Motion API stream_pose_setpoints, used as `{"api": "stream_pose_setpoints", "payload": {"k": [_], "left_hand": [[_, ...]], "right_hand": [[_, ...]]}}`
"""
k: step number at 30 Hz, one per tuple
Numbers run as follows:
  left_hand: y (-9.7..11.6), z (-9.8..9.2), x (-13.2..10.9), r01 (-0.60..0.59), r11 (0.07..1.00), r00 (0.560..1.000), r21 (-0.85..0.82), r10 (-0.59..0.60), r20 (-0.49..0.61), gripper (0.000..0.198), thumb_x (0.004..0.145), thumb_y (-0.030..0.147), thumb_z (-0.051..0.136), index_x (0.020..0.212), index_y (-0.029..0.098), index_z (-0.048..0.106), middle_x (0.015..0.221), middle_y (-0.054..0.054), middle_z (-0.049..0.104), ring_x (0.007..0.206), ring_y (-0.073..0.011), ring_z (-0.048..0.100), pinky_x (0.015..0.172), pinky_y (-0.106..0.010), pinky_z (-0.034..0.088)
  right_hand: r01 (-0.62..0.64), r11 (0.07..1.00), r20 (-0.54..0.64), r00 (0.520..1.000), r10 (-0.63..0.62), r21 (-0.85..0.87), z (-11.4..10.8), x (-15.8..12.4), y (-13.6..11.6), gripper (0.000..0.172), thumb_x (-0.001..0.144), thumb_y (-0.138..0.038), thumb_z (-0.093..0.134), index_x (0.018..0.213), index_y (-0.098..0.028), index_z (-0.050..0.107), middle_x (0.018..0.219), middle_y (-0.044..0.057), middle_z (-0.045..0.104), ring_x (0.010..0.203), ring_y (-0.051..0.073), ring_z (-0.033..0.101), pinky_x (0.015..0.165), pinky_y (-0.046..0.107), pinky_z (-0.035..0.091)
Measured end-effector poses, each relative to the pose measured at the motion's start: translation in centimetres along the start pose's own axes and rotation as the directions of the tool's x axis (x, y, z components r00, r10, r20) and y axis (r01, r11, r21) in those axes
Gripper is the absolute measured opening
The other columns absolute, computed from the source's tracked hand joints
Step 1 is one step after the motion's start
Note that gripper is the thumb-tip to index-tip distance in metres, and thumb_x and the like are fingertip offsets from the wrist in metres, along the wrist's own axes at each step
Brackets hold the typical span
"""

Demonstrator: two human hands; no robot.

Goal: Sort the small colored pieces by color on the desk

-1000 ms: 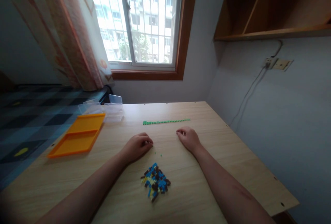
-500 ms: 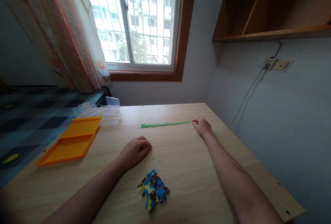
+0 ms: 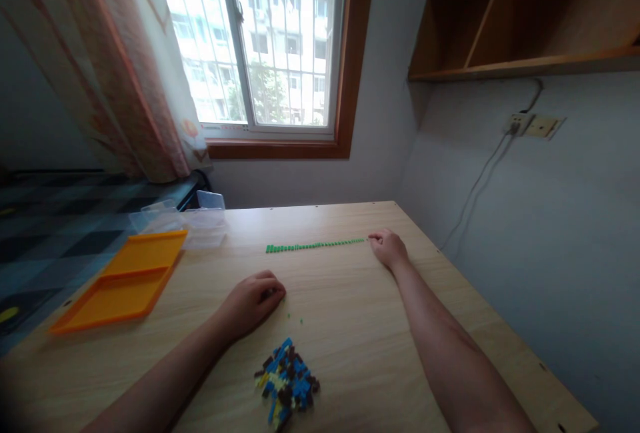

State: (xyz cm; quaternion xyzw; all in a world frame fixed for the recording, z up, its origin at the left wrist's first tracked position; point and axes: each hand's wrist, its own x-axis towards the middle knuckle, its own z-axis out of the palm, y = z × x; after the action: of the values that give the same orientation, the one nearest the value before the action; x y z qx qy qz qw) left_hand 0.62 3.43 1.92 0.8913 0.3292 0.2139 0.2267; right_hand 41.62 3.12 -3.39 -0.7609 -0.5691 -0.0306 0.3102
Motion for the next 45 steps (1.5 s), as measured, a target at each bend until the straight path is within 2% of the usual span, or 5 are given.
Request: {"api": "stream_pose_setpoints", "payload": {"k": [29,34,39,42,45], "left_hand": [[0.1,-0.1,0.0,-0.008,1.000,1.000,-0.028,0.008,-0.006,0.020,0.089,0.024,0.056,0.080,0.020,0.073,0.086,-0.005,0.067,0.080,-0.0163,0.062,0.073,-0.026,0.046],[-0.3,0.2,0.0,-0.004,0.999,1.000,-0.032,0.003,-0.022,0.022,0.079,0.009,0.055,0.075,0.020,0.073,0.084,-0.003,0.067,0.079,-0.0155,0.062,0.075,-0.025,0.046],[-0.7,0.5,0.0,-0.004,0.998,1.000,-0.059,0.003,-0.011,0.032,0.073,0.001,0.051,0.067,0.021,0.075,0.083,-0.002,0.067,0.079,-0.0139,0.062,0.078,-0.025,0.047],[-0.5,0.4,-0.1,0.005,0.998,1.000,-0.065,-0.006,-0.007,0.035,0.072,0.001,0.051,0.073,0.023,0.079,0.085,-0.002,0.067,0.080,-0.0140,0.062,0.078,-0.026,0.047],[-0.4,0.3,-0.2,-0.004,0.998,1.000,-0.070,0.004,-0.001,0.036,0.072,0.003,0.052,0.075,0.024,0.080,0.085,-0.001,0.068,0.079,-0.0143,0.062,0.078,-0.026,0.048]], "right_hand": [[0.036,0.999,0.032,0.999,-0.037,0.036,-0.6,-0.5,-1.0,0.023,0.084,-0.028,0.059,0.093,-0.027,0.080,0.104,0.002,0.075,0.090,0.019,0.067,0.079,0.029,0.050],[0.027,0.996,-0.016,1.000,-0.026,0.084,-1.0,-0.7,-1.6,0.029,0.084,-0.027,0.053,0.096,-0.022,0.079,0.103,0.007,0.076,0.091,0.021,0.068,0.081,0.030,0.051],[0.137,0.976,0.034,0.989,-0.145,0.172,-1.5,-1.6,-5.2,0.027,0.084,-0.025,0.054,0.094,-0.022,0.079,0.101,0.005,0.077,0.092,0.020,0.069,0.083,0.028,0.050],[0.308,0.897,0.158,0.916,-0.370,0.316,-1.5,-3.0,-9.6,0.025,0.086,-0.023,0.056,0.096,-0.021,0.079,0.089,0.005,0.077,0.076,0.018,0.066,0.072,0.027,0.048],[0.395,0.815,0.280,0.798,-0.533,0.424,-1.1,-5.1,-14.2,0.020,0.084,-0.022,0.061,0.091,-0.022,0.080,0.080,0.003,0.075,0.068,0.015,0.063,0.065,0.024,0.045]]}}
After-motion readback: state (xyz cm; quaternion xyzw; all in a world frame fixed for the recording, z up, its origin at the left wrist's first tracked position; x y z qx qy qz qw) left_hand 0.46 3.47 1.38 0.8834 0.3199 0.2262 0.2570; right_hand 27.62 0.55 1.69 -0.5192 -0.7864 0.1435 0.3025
